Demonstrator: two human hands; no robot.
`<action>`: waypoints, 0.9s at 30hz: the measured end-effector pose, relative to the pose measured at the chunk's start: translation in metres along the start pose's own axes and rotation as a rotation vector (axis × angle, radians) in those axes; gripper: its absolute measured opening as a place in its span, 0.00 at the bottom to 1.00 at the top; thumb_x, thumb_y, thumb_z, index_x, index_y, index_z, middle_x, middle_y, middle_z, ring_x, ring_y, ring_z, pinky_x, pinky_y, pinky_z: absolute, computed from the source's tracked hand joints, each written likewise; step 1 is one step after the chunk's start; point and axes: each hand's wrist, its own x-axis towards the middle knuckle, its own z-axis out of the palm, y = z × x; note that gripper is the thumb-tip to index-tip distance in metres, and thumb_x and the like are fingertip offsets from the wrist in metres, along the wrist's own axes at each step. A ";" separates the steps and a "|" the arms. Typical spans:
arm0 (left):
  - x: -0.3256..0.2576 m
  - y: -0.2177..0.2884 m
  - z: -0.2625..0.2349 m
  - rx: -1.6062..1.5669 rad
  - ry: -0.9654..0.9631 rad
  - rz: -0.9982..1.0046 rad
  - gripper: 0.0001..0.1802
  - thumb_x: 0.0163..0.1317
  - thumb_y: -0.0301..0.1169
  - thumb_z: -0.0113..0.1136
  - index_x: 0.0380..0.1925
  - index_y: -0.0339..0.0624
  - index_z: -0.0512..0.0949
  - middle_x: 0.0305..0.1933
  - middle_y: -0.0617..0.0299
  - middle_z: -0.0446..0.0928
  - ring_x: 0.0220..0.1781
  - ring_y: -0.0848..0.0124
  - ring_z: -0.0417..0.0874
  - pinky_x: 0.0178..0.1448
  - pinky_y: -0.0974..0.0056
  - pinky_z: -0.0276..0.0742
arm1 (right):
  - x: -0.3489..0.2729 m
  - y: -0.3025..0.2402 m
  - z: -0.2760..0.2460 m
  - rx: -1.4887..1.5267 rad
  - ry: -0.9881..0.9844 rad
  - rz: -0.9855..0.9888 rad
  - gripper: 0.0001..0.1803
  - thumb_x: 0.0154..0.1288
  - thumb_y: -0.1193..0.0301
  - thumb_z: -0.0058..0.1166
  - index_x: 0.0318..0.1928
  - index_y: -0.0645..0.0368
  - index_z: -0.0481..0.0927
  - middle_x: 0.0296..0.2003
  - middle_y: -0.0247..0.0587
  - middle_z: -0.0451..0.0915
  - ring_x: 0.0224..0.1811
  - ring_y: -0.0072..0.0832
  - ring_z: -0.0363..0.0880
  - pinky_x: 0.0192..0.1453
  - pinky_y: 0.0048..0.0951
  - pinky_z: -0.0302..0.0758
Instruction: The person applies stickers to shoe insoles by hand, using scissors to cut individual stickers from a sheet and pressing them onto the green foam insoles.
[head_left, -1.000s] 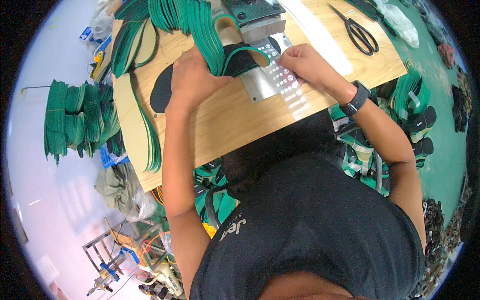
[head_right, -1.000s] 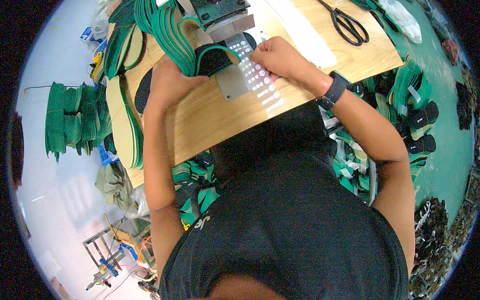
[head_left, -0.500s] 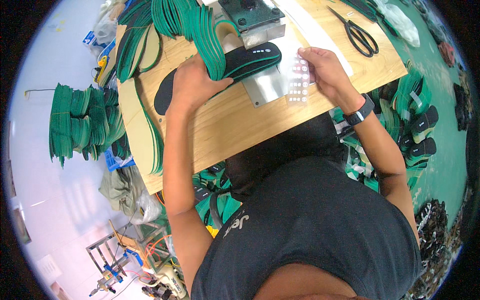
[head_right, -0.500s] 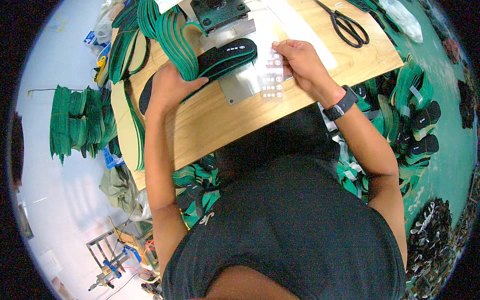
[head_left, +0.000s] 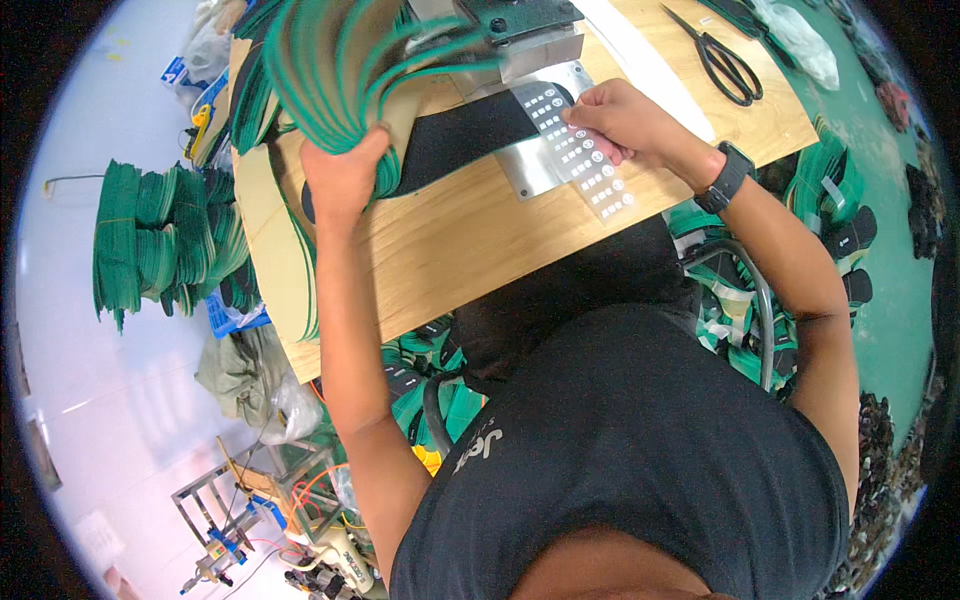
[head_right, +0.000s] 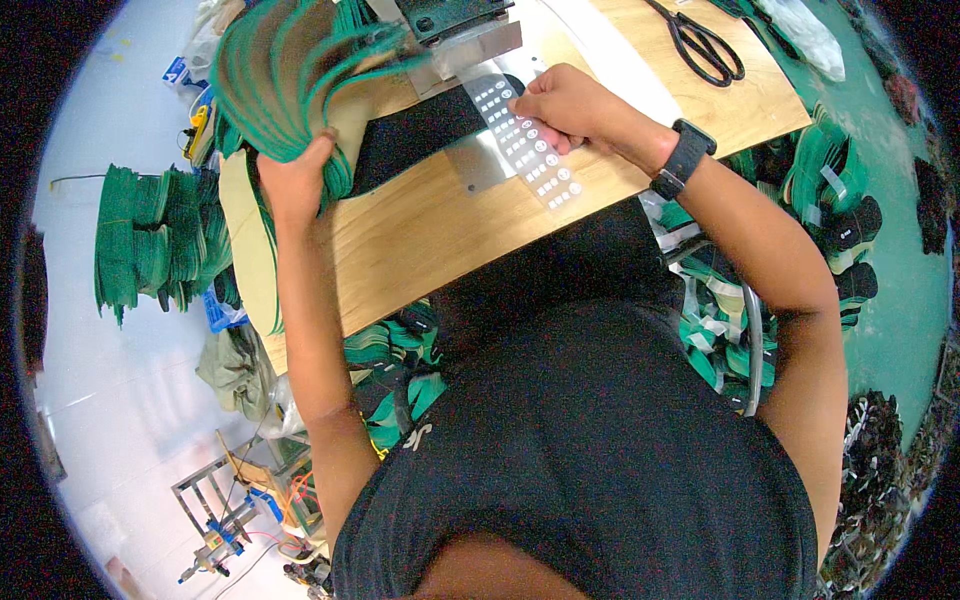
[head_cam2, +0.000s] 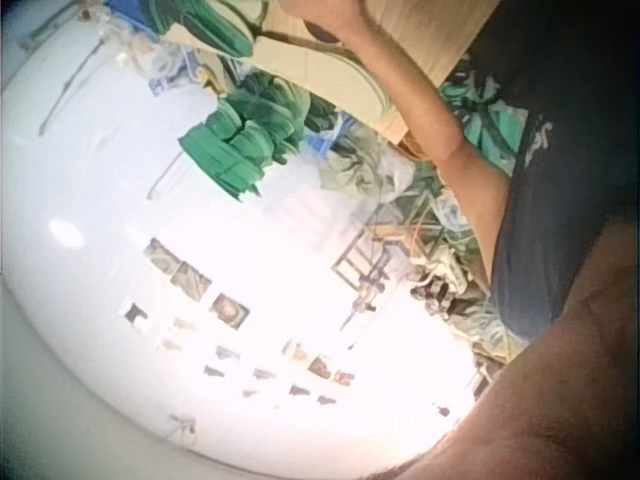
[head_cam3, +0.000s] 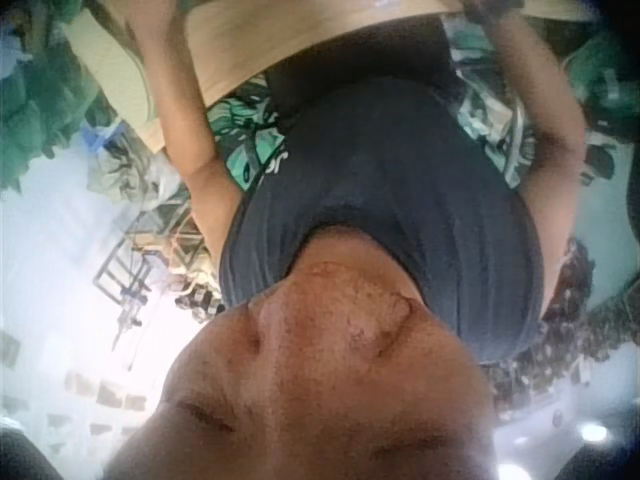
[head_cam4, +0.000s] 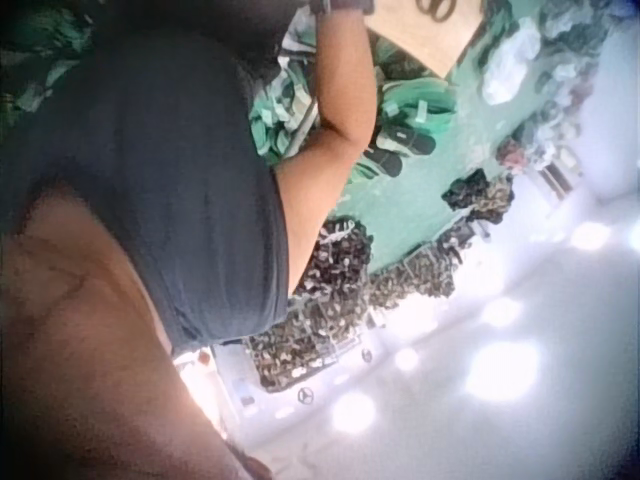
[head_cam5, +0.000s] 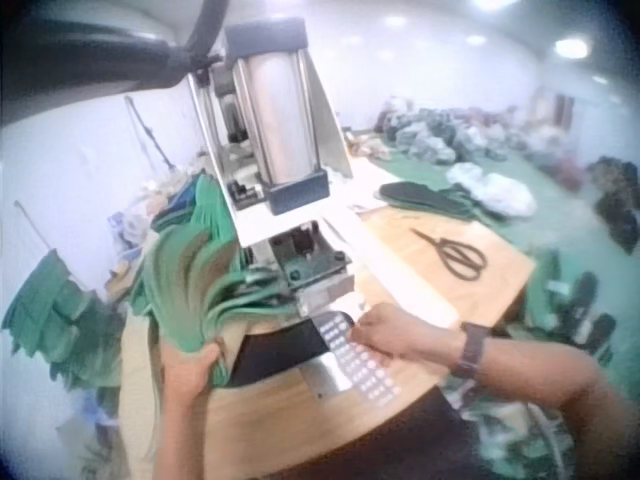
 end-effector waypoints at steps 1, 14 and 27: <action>0.000 -0.004 -0.002 -0.042 0.020 0.017 0.12 0.47 0.27 0.65 0.33 0.34 0.79 0.31 0.61 0.81 0.34 0.73 0.80 0.45 0.66 0.75 | 0.001 0.000 0.001 -0.003 -0.001 -0.006 0.15 0.69 0.64 0.51 0.26 0.59 0.77 0.09 0.29 0.70 0.08 0.15 0.64 0.12 0.16 0.59; -0.001 0.000 0.002 -0.042 -0.003 -0.009 0.09 0.46 0.27 0.65 0.28 0.35 0.78 0.28 0.65 0.80 0.30 0.76 0.78 0.40 0.68 0.74 | 0.008 0.002 0.000 -0.078 -0.049 0.002 0.18 0.70 0.63 0.50 0.22 0.58 0.74 0.07 0.30 0.67 0.06 0.17 0.61 0.12 0.19 0.61; -0.003 0.008 0.004 0.087 -0.031 -0.056 0.10 0.46 0.29 0.65 0.28 0.36 0.78 0.27 0.64 0.80 0.30 0.77 0.78 0.39 0.68 0.74 | 0.008 0.001 -0.001 -0.034 -0.002 0.022 0.20 0.69 0.64 0.52 0.19 0.57 0.72 0.06 0.30 0.66 0.05 0.17 0.59 0.10 0.18 0.57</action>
